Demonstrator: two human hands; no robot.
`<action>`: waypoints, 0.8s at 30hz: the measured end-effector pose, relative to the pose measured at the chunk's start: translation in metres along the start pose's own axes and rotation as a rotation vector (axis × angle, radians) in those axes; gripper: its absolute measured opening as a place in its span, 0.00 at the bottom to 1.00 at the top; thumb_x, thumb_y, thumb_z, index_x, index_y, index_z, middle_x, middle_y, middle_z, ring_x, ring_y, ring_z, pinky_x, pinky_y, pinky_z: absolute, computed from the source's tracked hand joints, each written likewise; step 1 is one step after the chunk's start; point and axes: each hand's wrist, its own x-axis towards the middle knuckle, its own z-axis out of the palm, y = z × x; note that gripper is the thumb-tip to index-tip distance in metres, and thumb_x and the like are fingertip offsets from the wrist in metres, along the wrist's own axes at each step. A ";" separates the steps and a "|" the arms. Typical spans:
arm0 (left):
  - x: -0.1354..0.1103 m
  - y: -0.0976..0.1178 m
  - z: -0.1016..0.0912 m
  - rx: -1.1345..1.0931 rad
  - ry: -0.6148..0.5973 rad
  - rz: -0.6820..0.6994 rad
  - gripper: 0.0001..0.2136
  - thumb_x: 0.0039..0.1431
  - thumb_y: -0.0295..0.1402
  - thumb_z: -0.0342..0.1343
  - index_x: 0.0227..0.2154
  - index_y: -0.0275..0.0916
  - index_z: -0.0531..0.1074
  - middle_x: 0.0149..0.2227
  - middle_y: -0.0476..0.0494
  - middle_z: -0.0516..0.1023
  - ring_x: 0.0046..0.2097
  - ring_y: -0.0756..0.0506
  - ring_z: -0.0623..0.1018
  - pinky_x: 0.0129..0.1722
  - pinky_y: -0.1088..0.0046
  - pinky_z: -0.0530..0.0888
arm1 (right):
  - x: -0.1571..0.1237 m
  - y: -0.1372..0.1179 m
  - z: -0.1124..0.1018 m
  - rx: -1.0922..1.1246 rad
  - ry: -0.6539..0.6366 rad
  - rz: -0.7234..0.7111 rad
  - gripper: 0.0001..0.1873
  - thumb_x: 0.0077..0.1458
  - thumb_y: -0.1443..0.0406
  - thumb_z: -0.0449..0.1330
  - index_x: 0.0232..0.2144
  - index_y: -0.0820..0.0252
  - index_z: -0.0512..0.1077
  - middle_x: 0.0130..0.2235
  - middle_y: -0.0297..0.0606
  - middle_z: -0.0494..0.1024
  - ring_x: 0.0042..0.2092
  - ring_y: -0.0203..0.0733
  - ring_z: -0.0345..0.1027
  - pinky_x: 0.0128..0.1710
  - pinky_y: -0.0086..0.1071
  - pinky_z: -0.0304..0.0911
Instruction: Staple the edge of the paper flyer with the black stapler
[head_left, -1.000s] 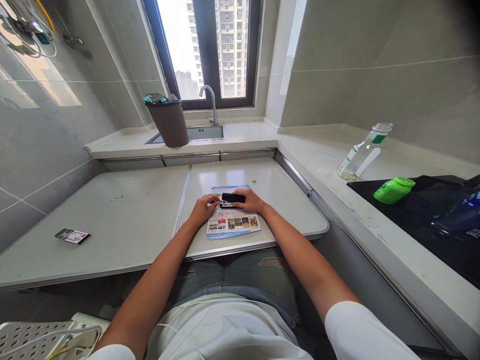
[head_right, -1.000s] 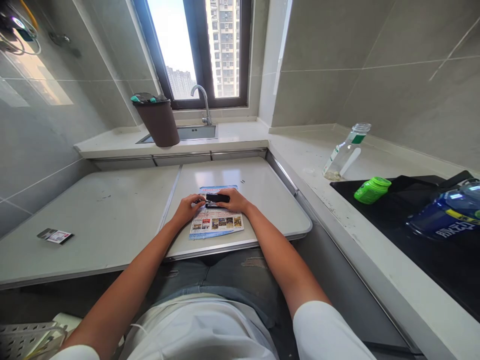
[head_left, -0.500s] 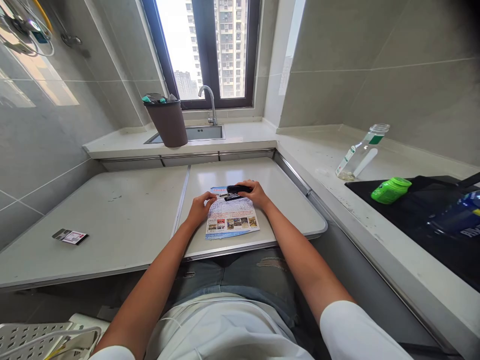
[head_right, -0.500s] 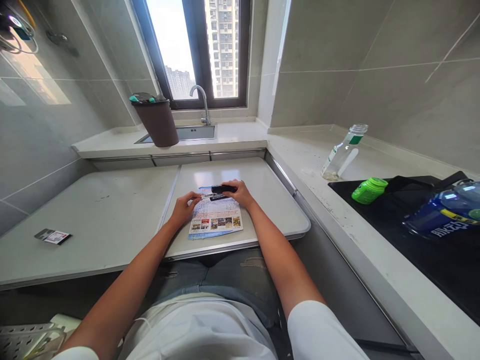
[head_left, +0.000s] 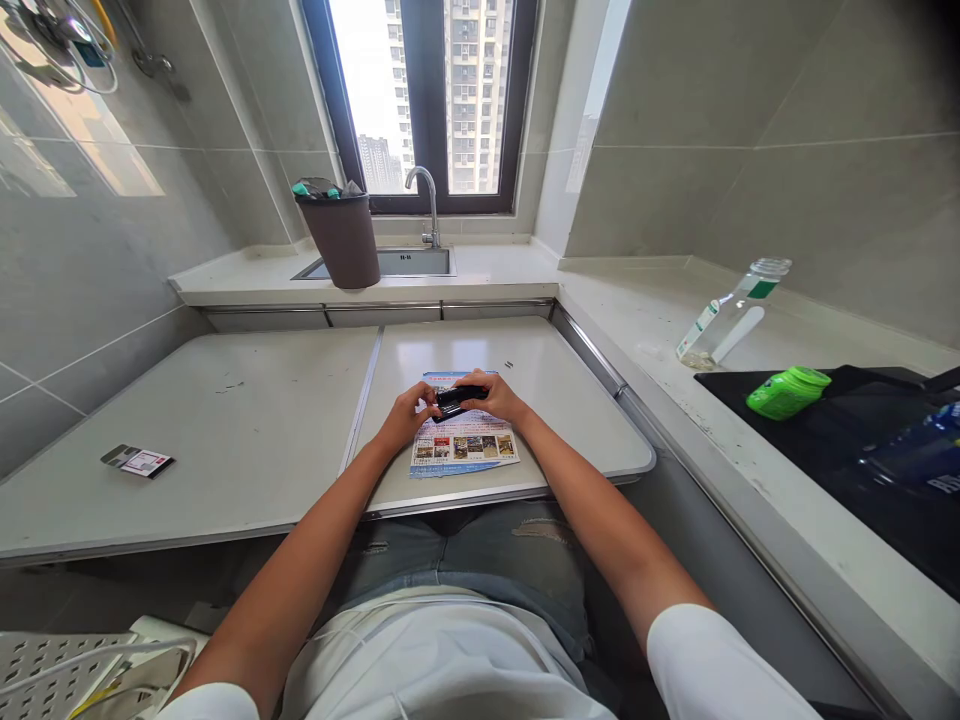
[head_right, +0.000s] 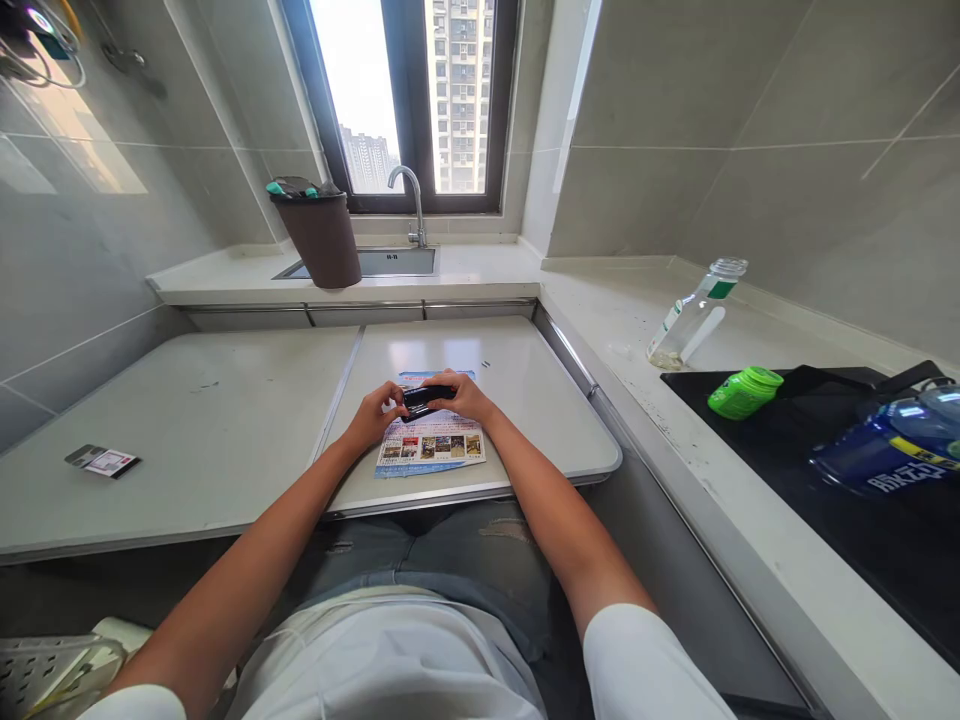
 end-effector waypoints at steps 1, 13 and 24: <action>0.000 -0.001 0.000 0.000 0.009 0.002 0.07 0.58 0.31 0.63 0.32 0.41 0.68 0.35 0.49 0.78 0.38 0.45 0.76 0.43 0.65 0.74 | 0.000 0.000 0.000 0.002 -0.003 0.001 0.29 0.52 0.44 0.72 0.49 0.54 0.83 0.45 0.43 0.83 0.48 0.51 0.72 0.53 0.46 0.68; 0.000 -0.011 0.006 0.101 -0.009 0.027 0.06 0.68 0.37 0.56 0.43 0.42 0.74 0.50 0.41 0.81 0.54 0.40 0.78 0.56 0.57 0.74 | -0.004 0.012 -0.018 -0.043 0.314 0.162 0.26 0.49 0.51 0.73 0.48 0.57 0.83 0.45 0.43 0.84 0.46 0.51 0.76 0.50 0.44 0.70; -0.004 -0.023 0.011 0.388 -0.079 -0.061 0.10 0.65 0.33 0.56 0.43 0.45 0.82 0.51 0.37 0.80 0.55 0.33 0.77 0.58 0.47 0.72 | -0.016 0.022 -0.049 -0.604 0.738 0.551 0.22 0.59 0.64 0.61 0.55 0.51 0.79 0.59 0.44 0.79 0.60 0.62 0.66 0.59 0.56 0.58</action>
